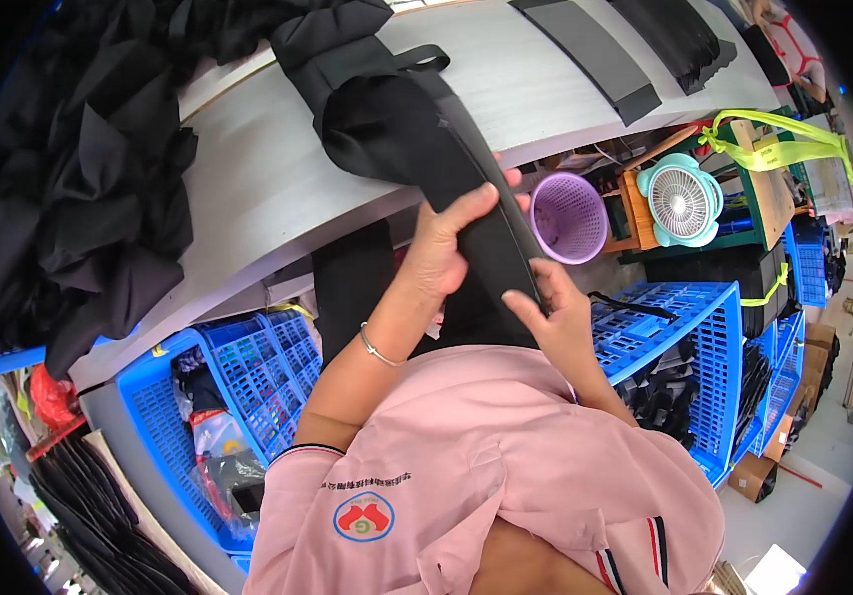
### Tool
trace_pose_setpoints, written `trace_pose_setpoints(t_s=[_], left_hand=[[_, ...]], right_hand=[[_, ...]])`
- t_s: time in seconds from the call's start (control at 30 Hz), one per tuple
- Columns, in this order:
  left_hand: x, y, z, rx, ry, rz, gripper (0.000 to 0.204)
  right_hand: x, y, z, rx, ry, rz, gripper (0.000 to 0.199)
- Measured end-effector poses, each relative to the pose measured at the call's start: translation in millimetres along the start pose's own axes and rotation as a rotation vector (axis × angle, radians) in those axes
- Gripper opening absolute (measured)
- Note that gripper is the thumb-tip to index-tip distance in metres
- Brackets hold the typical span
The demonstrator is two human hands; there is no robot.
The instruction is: Folding and organizing black fabric panels at a manufacturing workstation.
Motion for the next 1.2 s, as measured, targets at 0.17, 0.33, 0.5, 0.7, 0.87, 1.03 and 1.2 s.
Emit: trace_pose_setpoints(t_s=[0.17, 0.33, 0.5, 0.7, 0.87, 1.03, 1.2], left_hand=[[-43.5, -1.9, -11.0, -0.077, -0.182, 0.127, 0.042], [-17.0, -16.5, -18.8, -0.018, -0.077, 0.199, 0.037], [-50.6, -18.5, -35.2, -0.016, -0.467, 0.736, 0.036], [-133.0, 2.4, -65.1, -0.589, -1.113, 1.454, 0.02], [-154.8, 32.3, -21.4, -0.45, -0.867, 1.367, 0.025], [-133.4, -24.1, -22.4, -0.18, -1.035, 1.613, 0.03], [-78.6, -65.5, -40.0, 0.139, -1.023, 1.613, 0.012]], right_hand=[[-3.9, 20.5, -4.8, -0.112, 0.006, -0.063, 0.032], [51.4, 14.6, 21.3, -0.056, 0.217, 0.023, 0.053], [21.2, -13.1, 35.9, 0.133, 0.043, 0.37, 0.045], [14.7, -33.1, 56.0, 0.273, 0.087, 0.247, 0.036], [21.9, -37.6, 61.1, 0.264, 0.121, 0.112, 0.046], [70.5, -27.7, 65.1, 0.228, 0.263, -0.184, 0.052], [86.2, -52.8, 100.5, 0.124, 0.335, -0.244, 0.037]])
Point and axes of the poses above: each hand's wrist, its own z-axis towards the middle knuckle, its own y-axis out of the back of the hand, x = y × z, the point moved 8 cm from there along z, towards the middle knuckle, and after that the axes turned 14 degrees about -z, right-handed, at the moved point
